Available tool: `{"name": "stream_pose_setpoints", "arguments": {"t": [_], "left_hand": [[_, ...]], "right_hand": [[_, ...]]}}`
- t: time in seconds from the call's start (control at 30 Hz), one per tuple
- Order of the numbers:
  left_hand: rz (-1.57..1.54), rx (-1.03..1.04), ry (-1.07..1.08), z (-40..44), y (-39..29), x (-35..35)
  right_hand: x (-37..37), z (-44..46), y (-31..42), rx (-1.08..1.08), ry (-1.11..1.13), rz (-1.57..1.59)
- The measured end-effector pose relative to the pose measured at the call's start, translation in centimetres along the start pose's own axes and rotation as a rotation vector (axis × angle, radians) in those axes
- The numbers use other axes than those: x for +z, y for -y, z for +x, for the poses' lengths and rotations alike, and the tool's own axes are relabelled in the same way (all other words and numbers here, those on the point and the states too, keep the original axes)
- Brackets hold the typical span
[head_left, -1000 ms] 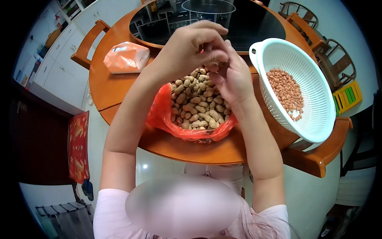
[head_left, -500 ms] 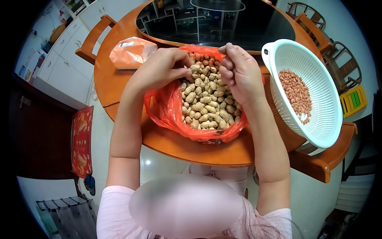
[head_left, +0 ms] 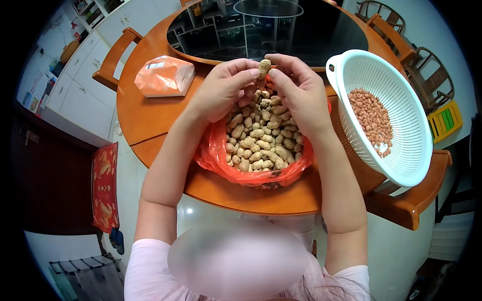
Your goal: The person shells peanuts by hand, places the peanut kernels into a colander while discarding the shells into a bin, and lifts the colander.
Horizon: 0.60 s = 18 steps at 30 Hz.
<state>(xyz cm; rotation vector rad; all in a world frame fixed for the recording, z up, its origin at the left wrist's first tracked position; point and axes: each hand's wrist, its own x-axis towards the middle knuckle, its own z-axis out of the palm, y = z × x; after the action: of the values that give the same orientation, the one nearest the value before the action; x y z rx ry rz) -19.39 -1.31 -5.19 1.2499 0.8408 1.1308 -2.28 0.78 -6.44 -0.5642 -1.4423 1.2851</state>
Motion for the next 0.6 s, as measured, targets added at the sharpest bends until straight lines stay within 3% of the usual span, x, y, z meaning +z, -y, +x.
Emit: {"name": "stream_pose_setpoints", "arguments": {"t": [0.07,0.27,0.37,0.6], "left_hand": [[-0.028,0.015,0.001,-0.1,0.4,0.2],[-0.062,0.206,-0.121,-0.4,0.8,0.8],[-0.184,0.22,-0.115,-0.4,0.7,0.8],[-0.177,0.166,-0.112,-0.2,1.1,0.7]], "right_hand": [[0.2,0.0,-0.5,-0.071,-0.012,-0.073],[0.5,-0.1,-0.1,-0.013,-0.065,0.072],[0.4,-0.4,0.2,0.078,-0.035,0.092],[0.7,-0.2,-1.1,-0.072,-0.016,-0.007]]}}
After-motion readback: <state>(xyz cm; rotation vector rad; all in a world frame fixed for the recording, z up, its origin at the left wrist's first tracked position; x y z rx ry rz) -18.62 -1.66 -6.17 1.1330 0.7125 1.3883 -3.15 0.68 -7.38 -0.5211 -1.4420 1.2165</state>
